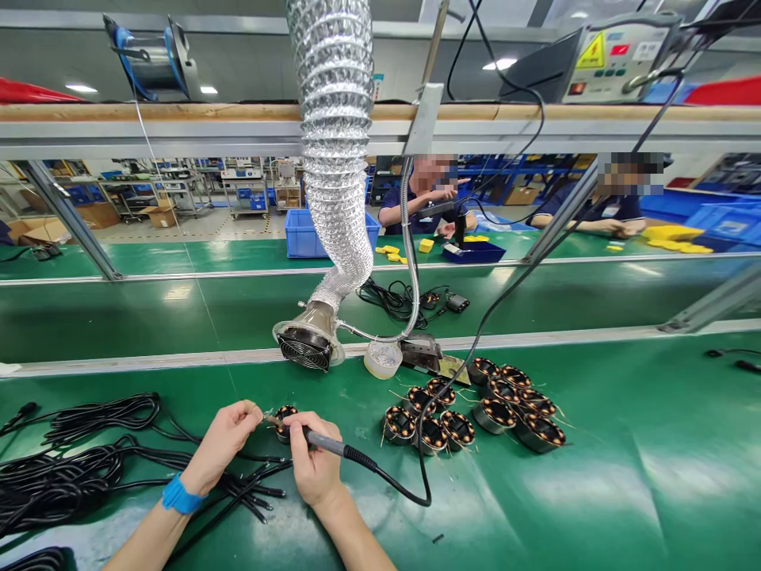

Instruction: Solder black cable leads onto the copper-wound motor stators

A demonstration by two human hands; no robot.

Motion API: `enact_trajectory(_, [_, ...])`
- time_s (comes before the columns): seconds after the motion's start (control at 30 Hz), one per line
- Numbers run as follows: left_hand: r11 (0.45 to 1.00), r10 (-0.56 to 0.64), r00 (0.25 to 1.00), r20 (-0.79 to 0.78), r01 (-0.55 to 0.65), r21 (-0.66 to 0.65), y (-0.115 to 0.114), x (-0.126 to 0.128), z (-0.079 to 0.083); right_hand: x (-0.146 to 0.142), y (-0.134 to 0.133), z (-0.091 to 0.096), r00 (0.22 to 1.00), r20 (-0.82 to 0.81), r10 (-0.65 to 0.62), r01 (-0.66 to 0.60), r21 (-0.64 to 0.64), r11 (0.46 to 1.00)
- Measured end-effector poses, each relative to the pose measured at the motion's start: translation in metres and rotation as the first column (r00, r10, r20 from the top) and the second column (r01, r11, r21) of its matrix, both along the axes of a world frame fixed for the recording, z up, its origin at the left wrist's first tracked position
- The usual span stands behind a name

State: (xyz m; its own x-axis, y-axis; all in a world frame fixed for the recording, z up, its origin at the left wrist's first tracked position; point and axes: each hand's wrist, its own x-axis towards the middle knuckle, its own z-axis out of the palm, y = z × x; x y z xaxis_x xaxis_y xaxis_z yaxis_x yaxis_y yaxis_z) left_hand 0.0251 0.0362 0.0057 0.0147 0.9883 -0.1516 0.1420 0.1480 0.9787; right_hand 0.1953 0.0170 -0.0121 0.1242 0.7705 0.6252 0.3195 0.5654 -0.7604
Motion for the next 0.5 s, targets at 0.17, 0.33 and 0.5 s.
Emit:
enact_trajectory(0.17, [1.0,-0.008,1.0,0.009,0.008,0.001,-0.001,-0.001,0.002,0.0,0.0,-0.009,0.996,-0.083,-0.011,0.007,-0.05,0.999])
enact_trajectory(0.33, [1.0,-0.01,1.0,0.0,0.01,-0.003,-0.001,0.0,0.003,0.002,0.001,-0.015,0.991,-0.129,-0.03,0.02,-0.077,0.997])
enact_trajectory(0.5, [1.0,-0.011,1.0,0.004,0.011,-0.009,-0.001,0.0,0.003,0.002,0.0,-0.013,0.991,-0.132,-0.027,0.018,-0.068,0.998])
